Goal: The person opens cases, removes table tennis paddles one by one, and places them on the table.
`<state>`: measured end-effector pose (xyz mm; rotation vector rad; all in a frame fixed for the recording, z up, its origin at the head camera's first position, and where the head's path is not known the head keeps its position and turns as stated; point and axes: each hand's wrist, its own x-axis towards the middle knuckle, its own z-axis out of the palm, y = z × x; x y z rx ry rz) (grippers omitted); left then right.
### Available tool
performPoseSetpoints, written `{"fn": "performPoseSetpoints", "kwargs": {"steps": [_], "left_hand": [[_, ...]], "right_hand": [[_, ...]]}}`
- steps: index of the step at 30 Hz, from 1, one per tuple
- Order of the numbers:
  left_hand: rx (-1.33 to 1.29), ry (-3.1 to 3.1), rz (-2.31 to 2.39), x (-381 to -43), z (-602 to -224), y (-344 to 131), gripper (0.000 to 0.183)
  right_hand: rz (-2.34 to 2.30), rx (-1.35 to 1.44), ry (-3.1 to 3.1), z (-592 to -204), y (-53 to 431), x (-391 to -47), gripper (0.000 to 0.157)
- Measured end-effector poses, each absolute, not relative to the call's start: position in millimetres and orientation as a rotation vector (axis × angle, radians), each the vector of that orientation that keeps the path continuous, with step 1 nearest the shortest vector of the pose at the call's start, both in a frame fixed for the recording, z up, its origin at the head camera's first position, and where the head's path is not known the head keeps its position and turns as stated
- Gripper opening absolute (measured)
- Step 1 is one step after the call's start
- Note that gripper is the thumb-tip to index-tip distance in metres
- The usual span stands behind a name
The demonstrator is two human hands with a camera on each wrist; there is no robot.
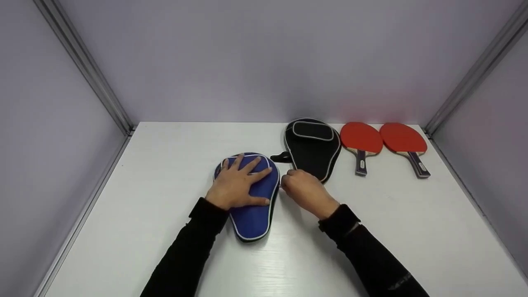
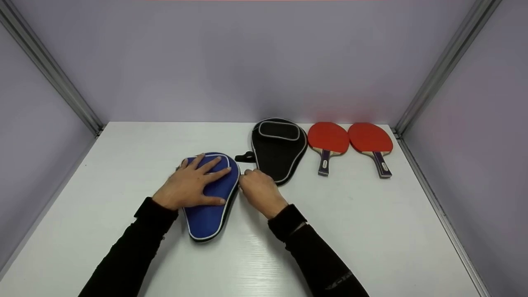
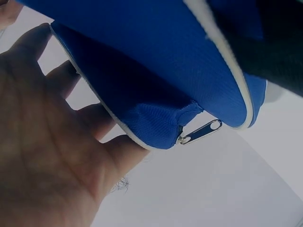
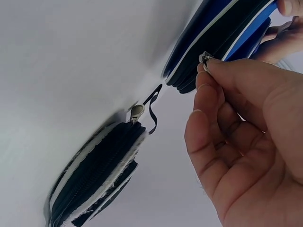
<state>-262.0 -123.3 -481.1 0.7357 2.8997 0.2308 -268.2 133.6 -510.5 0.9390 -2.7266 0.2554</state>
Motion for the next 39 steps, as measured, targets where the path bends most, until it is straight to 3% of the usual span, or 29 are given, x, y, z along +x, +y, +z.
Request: {"fn": "performPoseSetpoints", "kwargs": {"steps": [17, 39], "left_hand": [[0.626, 2.950, 0.240, -265.1, -482.7, -133.4, 0.096], [0.410, 2.955, 0.233, -277.4, -482.5, -161.2, 0.099]], "right_hand": [[0.208, 1.149, -2.671, -505.7, 117.7, -254.8, 0.005], [0.243, 1.325, -2.660, -494.4, 99.1, -227.4, 0.008]]}}
